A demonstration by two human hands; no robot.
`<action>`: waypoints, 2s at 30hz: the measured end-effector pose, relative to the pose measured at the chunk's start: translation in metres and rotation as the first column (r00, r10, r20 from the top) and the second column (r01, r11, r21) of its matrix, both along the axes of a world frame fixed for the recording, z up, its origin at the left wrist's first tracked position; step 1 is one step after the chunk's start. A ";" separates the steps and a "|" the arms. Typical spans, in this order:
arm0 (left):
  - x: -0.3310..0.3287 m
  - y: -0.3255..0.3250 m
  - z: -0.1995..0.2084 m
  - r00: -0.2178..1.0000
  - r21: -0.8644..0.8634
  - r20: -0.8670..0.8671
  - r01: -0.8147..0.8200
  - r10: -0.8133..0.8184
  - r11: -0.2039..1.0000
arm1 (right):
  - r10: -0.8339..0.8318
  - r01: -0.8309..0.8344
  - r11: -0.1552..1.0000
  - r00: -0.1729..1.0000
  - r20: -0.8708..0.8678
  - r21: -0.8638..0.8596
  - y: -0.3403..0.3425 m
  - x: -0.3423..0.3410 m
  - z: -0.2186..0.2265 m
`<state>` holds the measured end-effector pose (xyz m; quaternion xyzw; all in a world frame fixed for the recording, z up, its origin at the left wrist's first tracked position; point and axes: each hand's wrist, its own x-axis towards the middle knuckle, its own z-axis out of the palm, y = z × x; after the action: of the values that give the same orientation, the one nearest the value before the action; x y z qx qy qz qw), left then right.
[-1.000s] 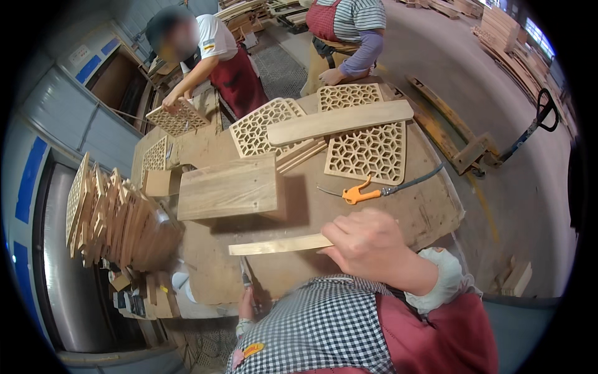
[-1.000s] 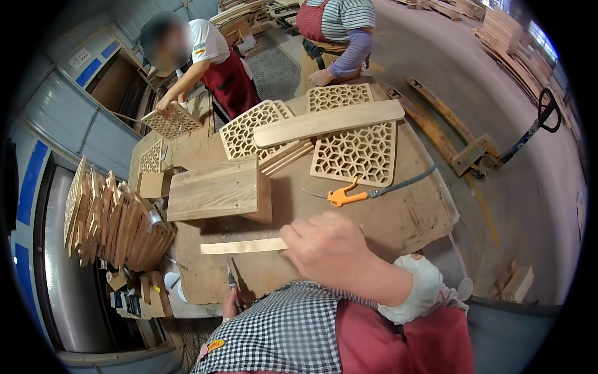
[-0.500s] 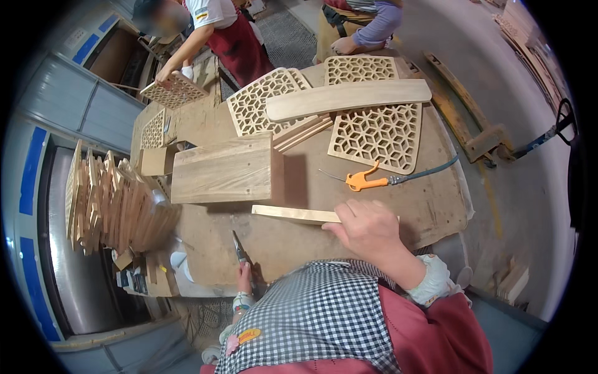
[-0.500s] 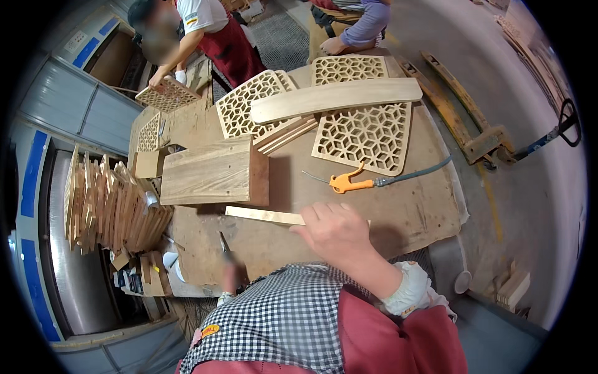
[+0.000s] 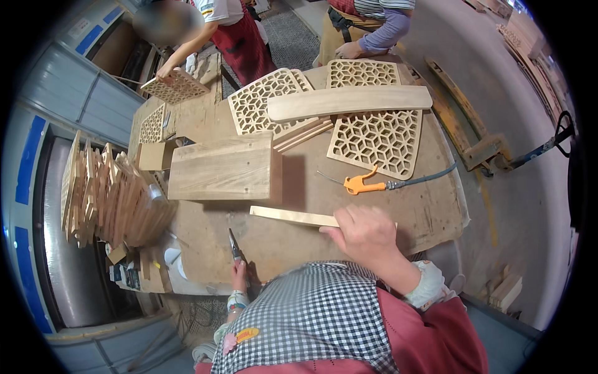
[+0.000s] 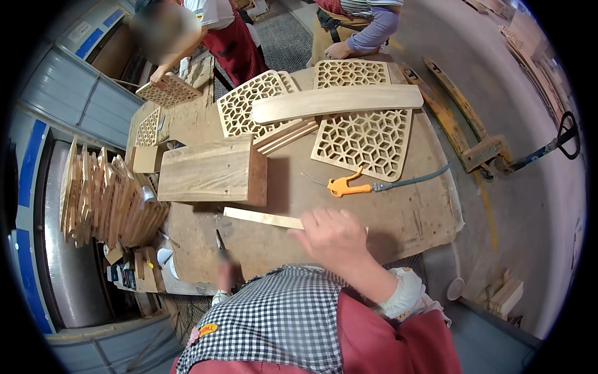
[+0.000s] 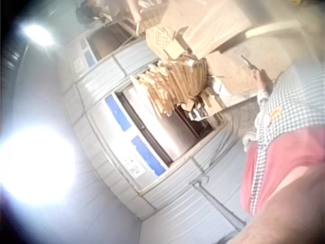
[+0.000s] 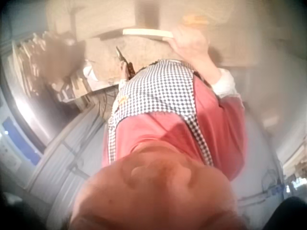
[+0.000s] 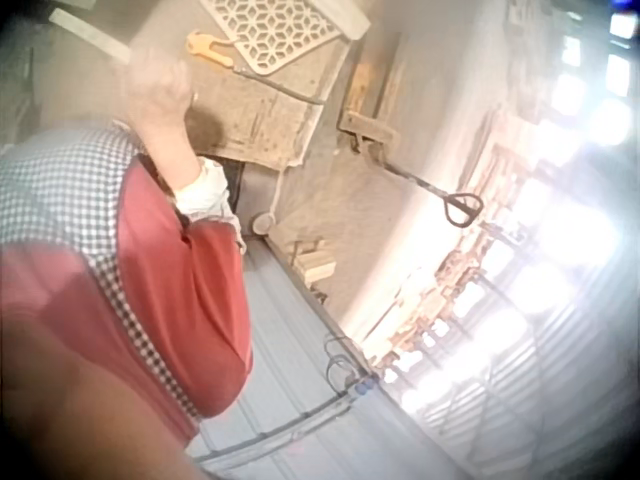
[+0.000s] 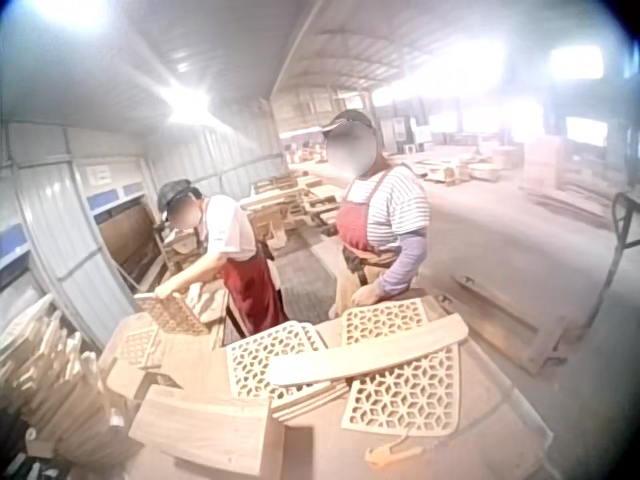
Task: The person cleans edges of a decorative wooden panel with a tool and then fits it into a wooden frame at a workshop table.
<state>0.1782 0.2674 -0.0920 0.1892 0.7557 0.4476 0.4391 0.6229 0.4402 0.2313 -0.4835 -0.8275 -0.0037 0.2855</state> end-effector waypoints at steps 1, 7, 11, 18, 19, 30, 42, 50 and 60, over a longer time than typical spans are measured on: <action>-0.004 -0.003 -0.007 1.000 0.007 -0.013 -0.014 0.014 1.000 | 0.001 -0.001 1.000 1.000 -0.003 0.004 -0.001 0.000 0.001; -0.011 -0.003 -0.022 0.997 0.061 0.075 0.004 -0.008 0.998 | 0.000 0.000 1.000 1.000 -0.004 0.025 -0.006 0.001 0.006; 0.007 0.002 0.027 0.979 0.094 0.146 0.128 -0.141 0.987 | -0.104 0.109 0.991 0.992 -0.068 0.079 -0.022 0.027 0.009; -0.023 -0.006 -0.018 0.954 0.104 0.083 0.278 -0.287 0.955 | -0.461 -0.080 0.830 0.459 -0.759 -0.552 -0.048 0.056 -0.163; -0.017 0.001 -0.011 0.945 0.085 0.081 0.309 -0.316 0.947 | -0.515 -0.057 0.791 0.475 -0.714 -0.609 -0.052 0.052 -0.177; -0.001 0.005 0.017 0.942 0.202 0.177 0.248 -0.285 0.947 | -0.546 0.157 0.823 0.485 -0.683 -0.546 -0.051 0.012 -0.095; 0.013 -0.009 0.069 0.934 0.091 0.339 0.083 -0.110 0.992 | 0.010 -0.005 1.000 0.705 -0.709 0.008 -0.048 -0.002 0.097; 0.017 -0.015 0.075 0.903 0.120 0.427 -0.009 -0.044 0.993 | 0.059 -0.049 0.998 0.557 -0.828 0.038 -0.049 -0.017 0.125; 0.016 -0.021 0.075 0.894 0.143 0.446 -0.044 -0.025 0.989 | 0.144 -0.046 0.990 0.320 -0.936 0.137 -0.041 -0.010 0.095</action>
<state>0.1943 0.2467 -0.0169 0.1101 0.5998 0.5366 0.5833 0.6124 0.3995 0.3260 -0.3338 -0.5337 0.2593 0.7324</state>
